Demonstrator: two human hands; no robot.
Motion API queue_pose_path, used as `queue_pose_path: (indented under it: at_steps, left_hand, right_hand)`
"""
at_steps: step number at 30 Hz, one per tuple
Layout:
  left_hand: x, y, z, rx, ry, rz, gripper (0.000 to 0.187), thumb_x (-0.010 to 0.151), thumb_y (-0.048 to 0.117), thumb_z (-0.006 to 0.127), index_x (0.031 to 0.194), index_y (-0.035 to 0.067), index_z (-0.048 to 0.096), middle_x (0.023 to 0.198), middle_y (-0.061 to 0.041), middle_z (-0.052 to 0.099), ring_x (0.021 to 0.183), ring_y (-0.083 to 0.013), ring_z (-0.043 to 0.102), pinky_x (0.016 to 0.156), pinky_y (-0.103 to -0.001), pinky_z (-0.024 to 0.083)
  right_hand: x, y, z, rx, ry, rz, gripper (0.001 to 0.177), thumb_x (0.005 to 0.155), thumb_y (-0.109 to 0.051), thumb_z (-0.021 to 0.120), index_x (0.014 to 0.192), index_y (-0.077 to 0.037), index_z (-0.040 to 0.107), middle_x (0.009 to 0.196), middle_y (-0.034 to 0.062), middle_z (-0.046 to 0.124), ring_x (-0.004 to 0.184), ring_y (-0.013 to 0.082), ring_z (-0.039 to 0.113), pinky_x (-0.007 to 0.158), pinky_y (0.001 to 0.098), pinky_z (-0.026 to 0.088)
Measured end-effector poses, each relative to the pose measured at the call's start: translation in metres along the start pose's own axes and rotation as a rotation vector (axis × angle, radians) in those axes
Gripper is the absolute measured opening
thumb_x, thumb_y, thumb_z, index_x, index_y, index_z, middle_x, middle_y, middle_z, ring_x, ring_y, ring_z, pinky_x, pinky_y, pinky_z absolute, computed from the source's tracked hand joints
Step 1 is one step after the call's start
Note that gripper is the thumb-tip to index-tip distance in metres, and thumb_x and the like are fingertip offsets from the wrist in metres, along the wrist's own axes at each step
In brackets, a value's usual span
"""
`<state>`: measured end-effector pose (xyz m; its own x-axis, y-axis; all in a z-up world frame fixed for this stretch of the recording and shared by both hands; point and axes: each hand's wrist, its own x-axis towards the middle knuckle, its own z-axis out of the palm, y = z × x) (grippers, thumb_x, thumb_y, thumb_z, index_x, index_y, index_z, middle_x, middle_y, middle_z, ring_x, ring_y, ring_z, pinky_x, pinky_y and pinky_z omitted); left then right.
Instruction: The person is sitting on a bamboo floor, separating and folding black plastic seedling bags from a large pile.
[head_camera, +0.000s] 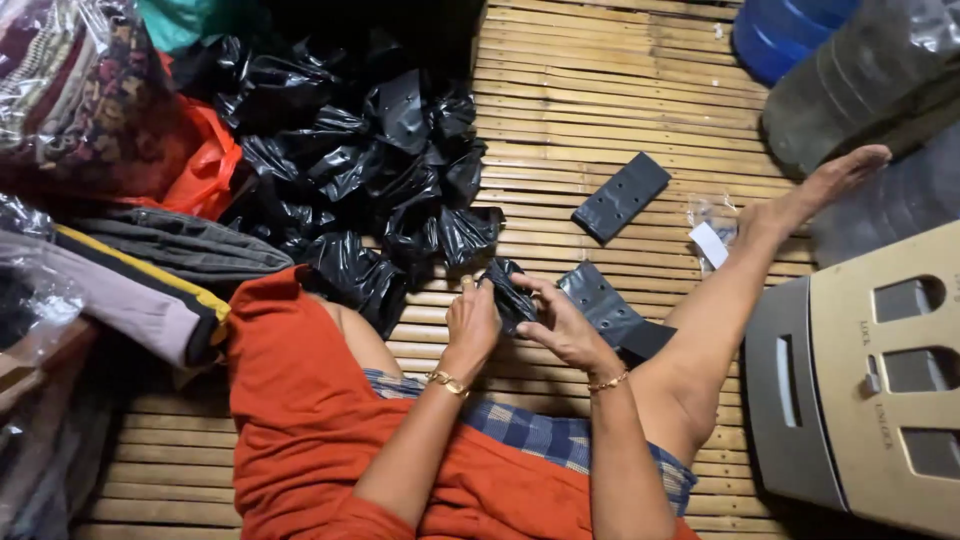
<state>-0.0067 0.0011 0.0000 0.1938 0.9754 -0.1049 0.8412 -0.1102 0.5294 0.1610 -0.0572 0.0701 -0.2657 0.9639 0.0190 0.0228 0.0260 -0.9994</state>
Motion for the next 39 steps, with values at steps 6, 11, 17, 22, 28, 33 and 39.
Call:
queue_pose_path:
  at_steps: [6,11,17,22,28,33,39]
  left_hand:
    - [0.022,-0.036,-0.028,-0.337,0.229,0.090,0.031,0.080,-0.002,0.058,0.103,0.009,0.076,0.098,-0.022,0.063,0.099,-0.0510,0.065,0.090,-0.054,0.054]
    - [0.015,-0.016,-0.159,-0.327,0.487,0.049,0.039,0.092,0.018,0.065,0.123,-0.003,0.053,0.128,-0.038,0.031,0.112,-0.0630,0.051,0.095,-0.065,0.046]
    - [-0.005,-0.021,-0.187,-0.296,0.364,-0.149,0.083,0.097,0.025,0.069,0.162,0.002,0.022,0.159,-0.040,-0.012,0.134,-0.0739,0.027,0.098,-0.083,0.036]
    - [0.005,-0.039,-0.159,-0.204,0.416,-0.365,0.090,0.098,0.030,0.068,0.168,0.017,0.014,0.167,-0.019,-0.017,0.140,-0.0600,0.038,0.091,-0.090,0.032]
    - [-0.027,0.024,-0.095,-0.244,0.455,0.184,0.080,0.079,0.004,0.078,0.151,0.000,0.043,0.158,-0.044,0.002,0.137,-0.0642,0.032,0.105,-0.065,0.043]
    - [-0.017,0.028,-0.022,-0.594,-0.099,0.219,0.079,0.084,0.031,0.082,0.152,0.010,0.046,0.154,-0.037,0.032,0.145,-0.0510,0.032,0.119,-0.056,0.030]
    - [0.012,0.003,0.035,-1.198,-0.226,-0.163,0.035,0.084,0.016,0.082,0.106,-0.006,0.066,0.084,-0.027,0.067,0.057,-0.0325,0.071,0.042,-0.040,0.061]
  right_hand:
    - [-0.007,0.023,-0.039,-0.031,0.400,0.084,0.068,0.093,-0.021,0.072,0.153,-0.008,0.043,0.120,0.0158,0.060,0.103,0.0199,0.057,0.087,0.0331,0.056]
    - [-0.035,0.149,-0.128,-0.678,0.638,0.476,0.068,0.086,-0.046,0.075,0.144,-0.017,0.053,0.130,0.0207,0.055,0.127,0.0446,0.052,0.096,0.0590,0.050]
    - [-0.021,0.156,-0.106,-0.898,0.516,0.924,0.096,0.081,-0.046,0.083,0.160,-0.033,0.029,0.158,0.0191,0.032,0.143,0.0506,0.028,0.104,0.0744,0.030]
    - [-0.019,0.169,-0.109,-0.999,0.542,0.940,0.095,0.079,-0.040,0.086,0.158,-0.036,0.032,0.152,0.0139,0.037,0.140,0.0459,0.032,0.103,0.0718,0.034]
    - [-0.018,0.155,-0.103,-0.960,0.963,0.709,0.030,0.094,-0.039,0.063,0.123,-0.031,0.066,0.122,0.0002,0.068,0.119,0.0320,0.061,0.108,0.0598,0.040]
    - [-0.025,0.084,-0.071,-0.222,0.470,0.161,0.034,0.094,-0.030,0.064,0.114,-0.004,0.073,0.097,0.0196,0.071,0.088,0.0308,0.065,0.086,0.0496,0.054]
    - [-0.027,0.047,-0.031,0.193,0.147,0.192,0.015,0.099,-0.019,0.065,0.107,-0.009,0.072,0.098,-0.0020,0.068,0.090,0.0093,0.056,0.086,0.0265,0.048]
